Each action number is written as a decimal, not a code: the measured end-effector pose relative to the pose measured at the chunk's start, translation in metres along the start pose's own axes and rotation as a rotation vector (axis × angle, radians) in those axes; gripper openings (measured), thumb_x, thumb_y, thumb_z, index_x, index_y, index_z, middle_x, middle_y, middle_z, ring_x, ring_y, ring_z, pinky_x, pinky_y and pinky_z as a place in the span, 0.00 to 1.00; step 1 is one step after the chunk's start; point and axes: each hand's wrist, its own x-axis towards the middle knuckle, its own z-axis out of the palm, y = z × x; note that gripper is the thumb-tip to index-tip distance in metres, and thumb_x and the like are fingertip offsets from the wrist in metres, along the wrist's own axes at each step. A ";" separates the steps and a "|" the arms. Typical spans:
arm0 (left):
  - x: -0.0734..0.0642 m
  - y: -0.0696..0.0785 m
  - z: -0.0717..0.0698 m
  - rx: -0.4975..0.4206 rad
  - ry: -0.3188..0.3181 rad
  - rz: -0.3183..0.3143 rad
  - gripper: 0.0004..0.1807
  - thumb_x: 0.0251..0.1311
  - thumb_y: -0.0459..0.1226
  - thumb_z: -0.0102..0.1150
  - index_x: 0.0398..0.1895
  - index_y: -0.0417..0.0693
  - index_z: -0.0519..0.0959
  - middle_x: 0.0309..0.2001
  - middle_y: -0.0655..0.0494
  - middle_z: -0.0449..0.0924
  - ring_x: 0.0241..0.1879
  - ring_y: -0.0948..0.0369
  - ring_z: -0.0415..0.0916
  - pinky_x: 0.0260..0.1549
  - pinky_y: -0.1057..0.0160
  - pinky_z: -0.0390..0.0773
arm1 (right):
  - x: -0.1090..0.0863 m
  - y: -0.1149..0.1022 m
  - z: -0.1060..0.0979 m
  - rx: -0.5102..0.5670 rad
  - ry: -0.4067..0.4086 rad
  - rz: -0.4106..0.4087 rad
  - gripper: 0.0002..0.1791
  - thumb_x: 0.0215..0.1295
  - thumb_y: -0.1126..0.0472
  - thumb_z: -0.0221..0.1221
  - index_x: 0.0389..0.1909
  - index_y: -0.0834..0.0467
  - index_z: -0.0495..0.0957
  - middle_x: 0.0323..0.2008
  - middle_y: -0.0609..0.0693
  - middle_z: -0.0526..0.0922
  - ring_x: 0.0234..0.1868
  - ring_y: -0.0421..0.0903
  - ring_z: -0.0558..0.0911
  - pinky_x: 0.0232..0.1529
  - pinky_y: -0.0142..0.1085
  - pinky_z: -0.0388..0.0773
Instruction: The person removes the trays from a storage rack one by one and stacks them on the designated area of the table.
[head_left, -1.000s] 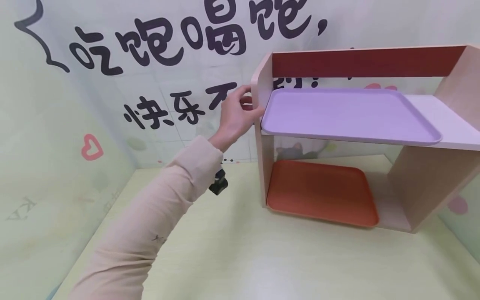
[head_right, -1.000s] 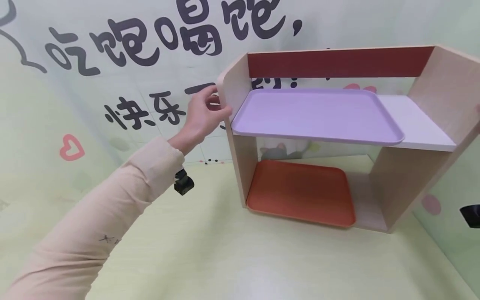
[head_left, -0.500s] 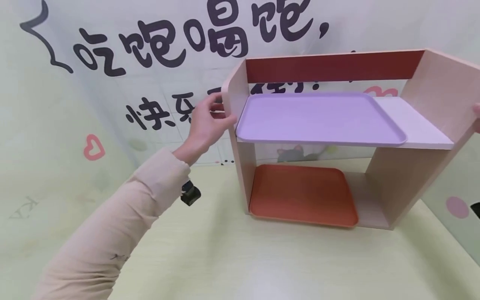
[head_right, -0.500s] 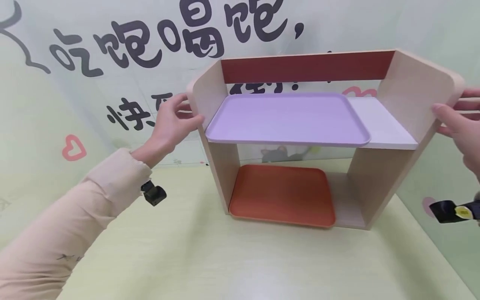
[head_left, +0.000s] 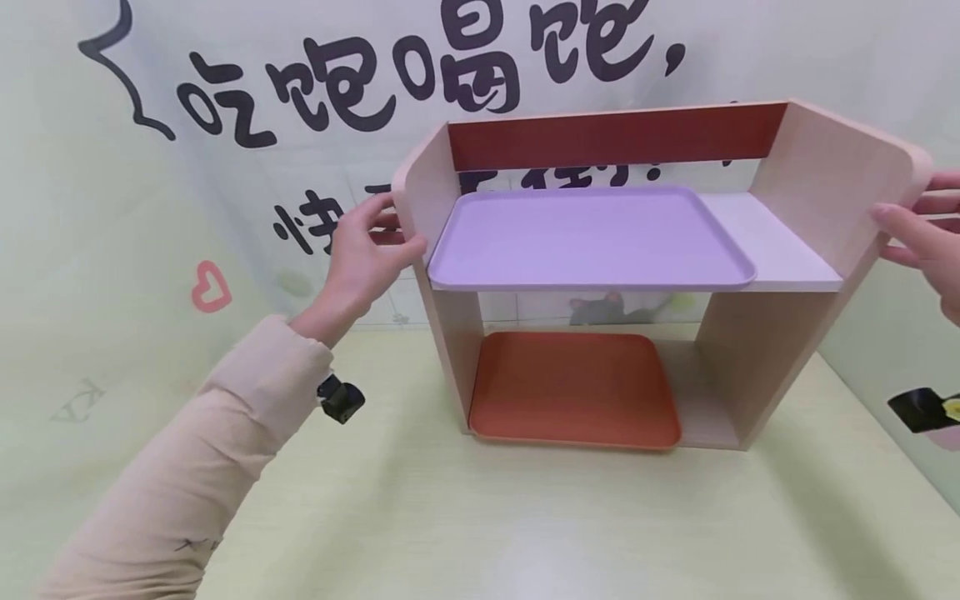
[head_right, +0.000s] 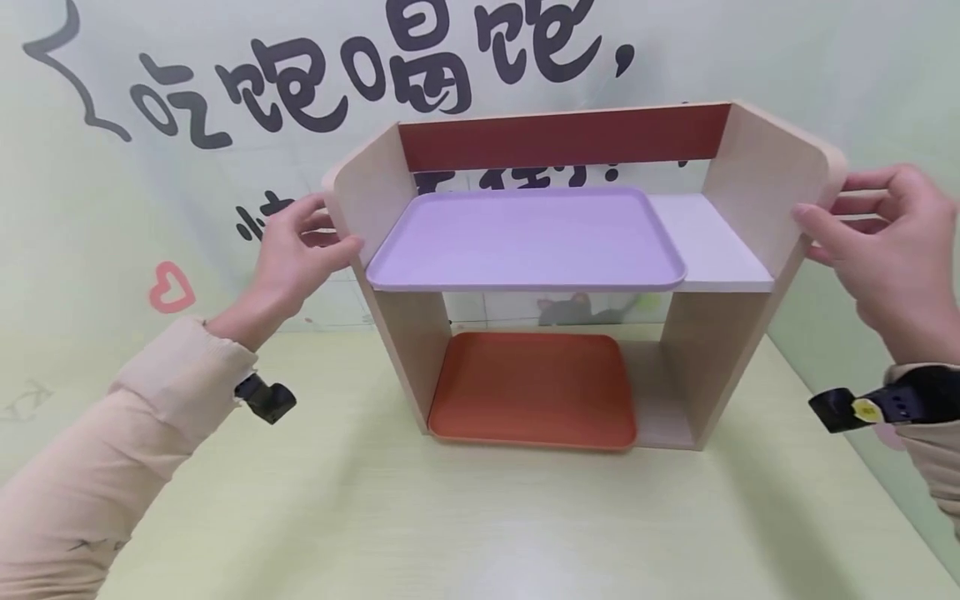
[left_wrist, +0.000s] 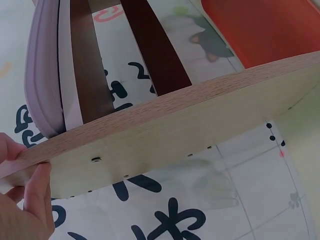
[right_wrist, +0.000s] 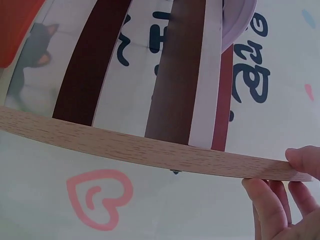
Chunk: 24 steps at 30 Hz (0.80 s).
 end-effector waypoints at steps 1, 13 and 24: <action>-0.001 -0.001 -0.003 0.007 0.003 -0.005 0.26 0.50 0.35 0.59 0.56 0.49 0.69 0.45 0.48 0.73 0.41 0.56 0.75 0.40 0.60 0.76 | -0.001 -0.002 0.004 0.012 0.012 0.000 0.16 0.56 0.59 0.57 0.42 0.42 0.64 0.36 0.38 0.66 0.32 0.30 0.70 0.19 0.17 0.71; -0.008 -0.019 -0.040 0.096 0.072 -0.019 0.28 0.51 0.40 0.59 0.58 0.49 0.68 0.47 0.47 0.72 0.41 0.56 0.74 0.38 0.63 0.77 | -0.010 -0.021 0.044 0.156 -0.076 -0.053 0.18 0.49 0.66 0.63 0.39 0.51 0.68 0.32 0.45 0.73 0.26 0.34 0.77 0.19 0.24 0.75; -0.003 -0.037 -0.064 0.093 0.099 -0.059 0.29 0.51 0.43 0.60 0.59 0.54 0.67 0.46 0.51 0.70 0.39 0.59 0.71 0.33 0.72 0.76 | -0.009 -0.028 0.078 0.301 -0.128 -0.075 0.17 0.47 0.69 0.64 0.37 0.55 0.69 0.31 0.48 0.75 0.25 0.37 0.78 0.19 0.27 0.76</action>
